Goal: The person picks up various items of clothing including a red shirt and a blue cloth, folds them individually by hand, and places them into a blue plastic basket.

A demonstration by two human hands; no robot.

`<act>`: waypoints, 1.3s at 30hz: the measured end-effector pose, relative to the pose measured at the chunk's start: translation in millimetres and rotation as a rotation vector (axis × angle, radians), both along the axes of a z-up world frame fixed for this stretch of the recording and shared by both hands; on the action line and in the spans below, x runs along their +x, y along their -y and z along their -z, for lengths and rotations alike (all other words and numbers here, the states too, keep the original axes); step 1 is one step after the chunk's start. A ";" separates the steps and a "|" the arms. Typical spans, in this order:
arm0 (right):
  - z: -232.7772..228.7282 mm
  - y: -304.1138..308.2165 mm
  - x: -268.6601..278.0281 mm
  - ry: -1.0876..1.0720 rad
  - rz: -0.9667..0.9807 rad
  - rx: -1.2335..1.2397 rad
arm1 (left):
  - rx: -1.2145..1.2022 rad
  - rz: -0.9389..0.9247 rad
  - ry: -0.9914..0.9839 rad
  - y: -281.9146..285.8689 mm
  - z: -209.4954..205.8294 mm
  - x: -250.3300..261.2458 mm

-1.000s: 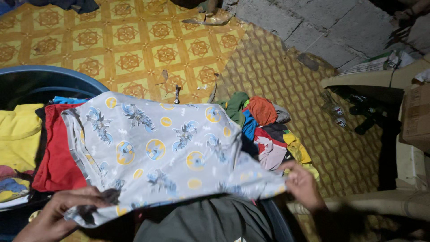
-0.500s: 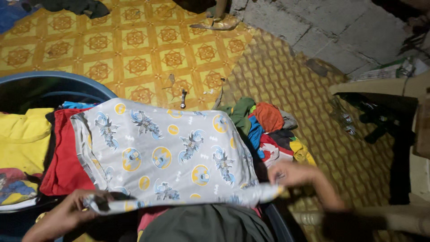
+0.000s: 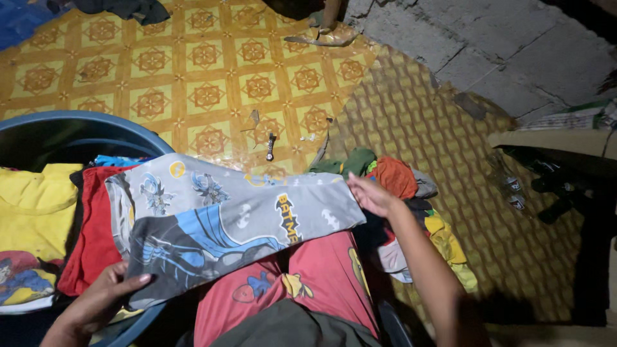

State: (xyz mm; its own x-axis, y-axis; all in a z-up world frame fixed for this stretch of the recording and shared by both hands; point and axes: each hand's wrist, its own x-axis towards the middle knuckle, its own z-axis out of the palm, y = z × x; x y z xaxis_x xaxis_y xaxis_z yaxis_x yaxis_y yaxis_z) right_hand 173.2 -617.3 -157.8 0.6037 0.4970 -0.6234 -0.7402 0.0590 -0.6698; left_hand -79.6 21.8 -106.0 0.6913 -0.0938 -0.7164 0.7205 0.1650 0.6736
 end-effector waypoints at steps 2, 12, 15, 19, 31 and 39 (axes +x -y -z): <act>7.7 11.0 -16.0 0.090 0.069 0.008 | -0.131 -0.061 0.030 -0.2 -0.2 -0.7; -22.0 19.7 -68.2 0.230 -0.103 -0.119 | -0.134 -0.028 0.063 2.3 13.6 -10.6; -19.3 21.2 -70.4 0.218 -0.083 -0.096 | -0.172 -0.082 0.091 -15.9 27.9 -19.2; -20.5 21.4 -71.2 0.186 -0.047 -0.073 | -0.136 -0.223 0.075 -19.4 15.7 -25.4; -32.6 20.0 -50.4 0.261 0.188 -0.018 | 0.005 -0.209 0.244 -16.5 -33.9 -10.1; -66.6 -2.7 69.6 0.426 0.376 -0.047 | 0.226 -0.387 0.511 -43.1 -85.9 82.7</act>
State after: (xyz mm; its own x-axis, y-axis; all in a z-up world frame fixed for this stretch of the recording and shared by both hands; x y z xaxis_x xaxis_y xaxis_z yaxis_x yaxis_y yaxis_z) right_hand 242.8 -614.6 -91.3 0.9366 0.1771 -0.3024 -0.3380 0.2294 -0.9128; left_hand 3.0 64.9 -20.1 0.9016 0.3425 -0.2642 0.2202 0.1622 0.9619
